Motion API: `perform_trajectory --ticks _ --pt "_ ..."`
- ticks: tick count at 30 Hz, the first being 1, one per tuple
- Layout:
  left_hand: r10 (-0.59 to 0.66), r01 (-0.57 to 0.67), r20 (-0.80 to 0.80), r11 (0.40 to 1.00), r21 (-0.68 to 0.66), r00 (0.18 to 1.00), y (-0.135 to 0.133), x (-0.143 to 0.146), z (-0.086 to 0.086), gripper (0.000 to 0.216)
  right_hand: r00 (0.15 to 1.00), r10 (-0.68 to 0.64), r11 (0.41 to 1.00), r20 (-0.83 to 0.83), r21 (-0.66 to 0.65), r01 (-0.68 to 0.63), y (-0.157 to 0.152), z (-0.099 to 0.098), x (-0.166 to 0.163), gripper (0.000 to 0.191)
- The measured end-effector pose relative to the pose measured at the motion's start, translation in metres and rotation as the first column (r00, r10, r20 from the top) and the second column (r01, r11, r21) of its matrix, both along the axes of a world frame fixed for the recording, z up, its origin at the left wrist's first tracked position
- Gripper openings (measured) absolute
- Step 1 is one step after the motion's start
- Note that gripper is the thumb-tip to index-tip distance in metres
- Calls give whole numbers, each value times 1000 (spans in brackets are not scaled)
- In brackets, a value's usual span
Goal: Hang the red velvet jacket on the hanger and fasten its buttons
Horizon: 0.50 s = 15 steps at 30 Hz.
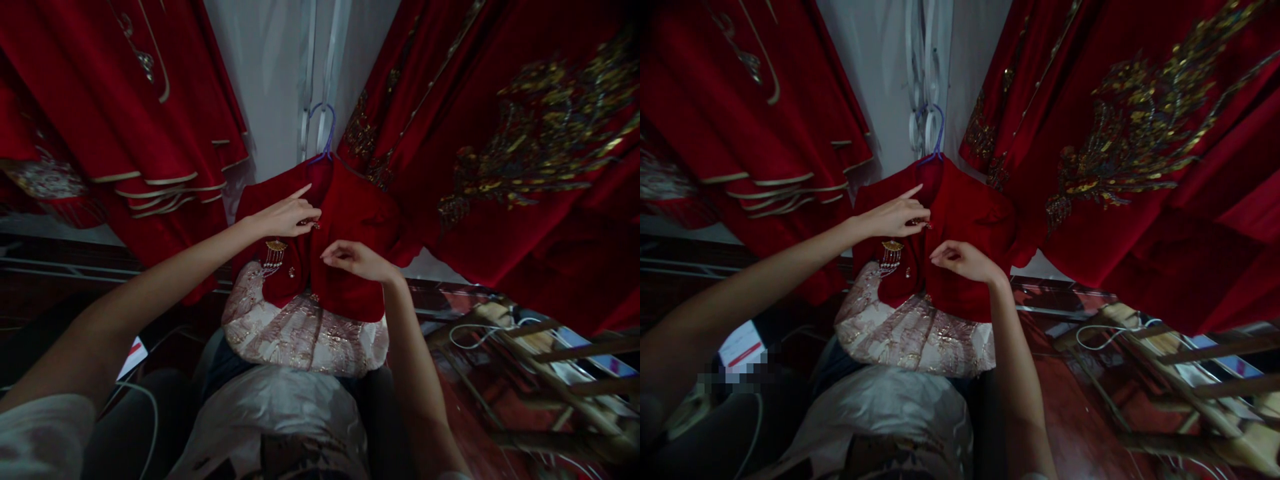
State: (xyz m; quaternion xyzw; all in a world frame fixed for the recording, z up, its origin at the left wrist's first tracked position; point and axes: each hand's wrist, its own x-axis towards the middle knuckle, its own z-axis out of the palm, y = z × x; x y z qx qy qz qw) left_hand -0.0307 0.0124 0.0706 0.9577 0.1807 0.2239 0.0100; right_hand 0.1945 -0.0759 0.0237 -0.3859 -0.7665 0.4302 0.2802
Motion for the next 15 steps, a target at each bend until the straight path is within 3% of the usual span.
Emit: perform_trajectory --ticks 3,5,7,12,15 --pt "4 -4 -10 998 64 1000 3 -1 -6 11 953 -262 937 -154 194 290 11 17 -5 32" --pt "19 -18 -13 993 115 1000 6 0 -11 16 900 -316 870 -299 287 401 21 27 -16 37" --pt "60 -56 -19 988 145 998 8 0 -15 21 874 -282 843 -396 333 423 34 34 -31 46" --pt "155 -149 -28 977 151 987 10 -3 -14 28 888 -225 923 -401 206 326 79 41 -71 72" --pt "143 -140 -22 984 111 989 7 -9 -8 25 880 -272 911 -389 191 366 103 40 -84 80"
